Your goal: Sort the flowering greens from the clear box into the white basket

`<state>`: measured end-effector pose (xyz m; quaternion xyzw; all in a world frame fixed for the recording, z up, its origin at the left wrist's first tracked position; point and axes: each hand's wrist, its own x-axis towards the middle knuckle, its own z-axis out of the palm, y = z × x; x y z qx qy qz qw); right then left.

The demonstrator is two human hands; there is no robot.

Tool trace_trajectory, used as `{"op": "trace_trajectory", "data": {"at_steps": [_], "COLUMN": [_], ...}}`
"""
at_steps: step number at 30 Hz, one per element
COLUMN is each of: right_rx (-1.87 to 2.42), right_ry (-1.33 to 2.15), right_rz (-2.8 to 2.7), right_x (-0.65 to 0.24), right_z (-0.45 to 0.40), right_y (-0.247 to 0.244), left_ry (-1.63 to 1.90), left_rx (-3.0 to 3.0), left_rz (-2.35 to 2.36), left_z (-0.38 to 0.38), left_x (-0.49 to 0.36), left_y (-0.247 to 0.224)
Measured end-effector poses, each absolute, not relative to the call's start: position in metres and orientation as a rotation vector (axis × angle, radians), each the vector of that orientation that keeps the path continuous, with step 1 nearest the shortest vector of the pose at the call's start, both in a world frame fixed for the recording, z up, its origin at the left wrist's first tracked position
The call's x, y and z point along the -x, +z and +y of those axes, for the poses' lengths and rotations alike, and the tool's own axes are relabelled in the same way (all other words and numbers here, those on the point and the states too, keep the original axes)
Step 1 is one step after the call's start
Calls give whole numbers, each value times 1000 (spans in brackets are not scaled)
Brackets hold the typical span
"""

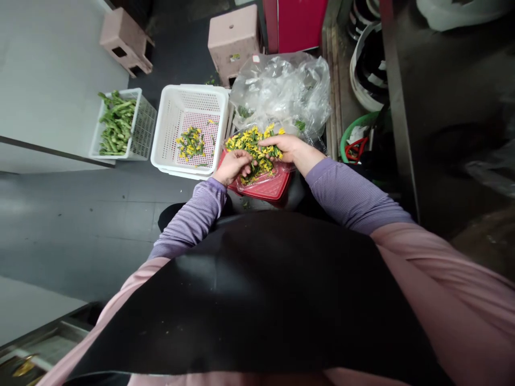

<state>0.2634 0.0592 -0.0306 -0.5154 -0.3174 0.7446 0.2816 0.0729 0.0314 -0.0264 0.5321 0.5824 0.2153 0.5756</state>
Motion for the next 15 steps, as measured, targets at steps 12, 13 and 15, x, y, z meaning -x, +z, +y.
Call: {"op": "trace_trajectory", "data": {"at_steps": [12,13,15], "right_rx": [1330,1318,1314], "right_ry": [2033,2029,2003], "right_rz": [-782,-780,-776], "right_x": [-260,-260,-260], "right_z": [50,51,54], "right_y": [-31,-32,-33], "left_ry": [747,756,765], "left_rx": [-1149,-1127,-1096], "left_rz": [1303,1287,1268], "left_z": [37,36,35], "left_x": [-89,-88,-83], "left_y": [-9,-9,-9]}}
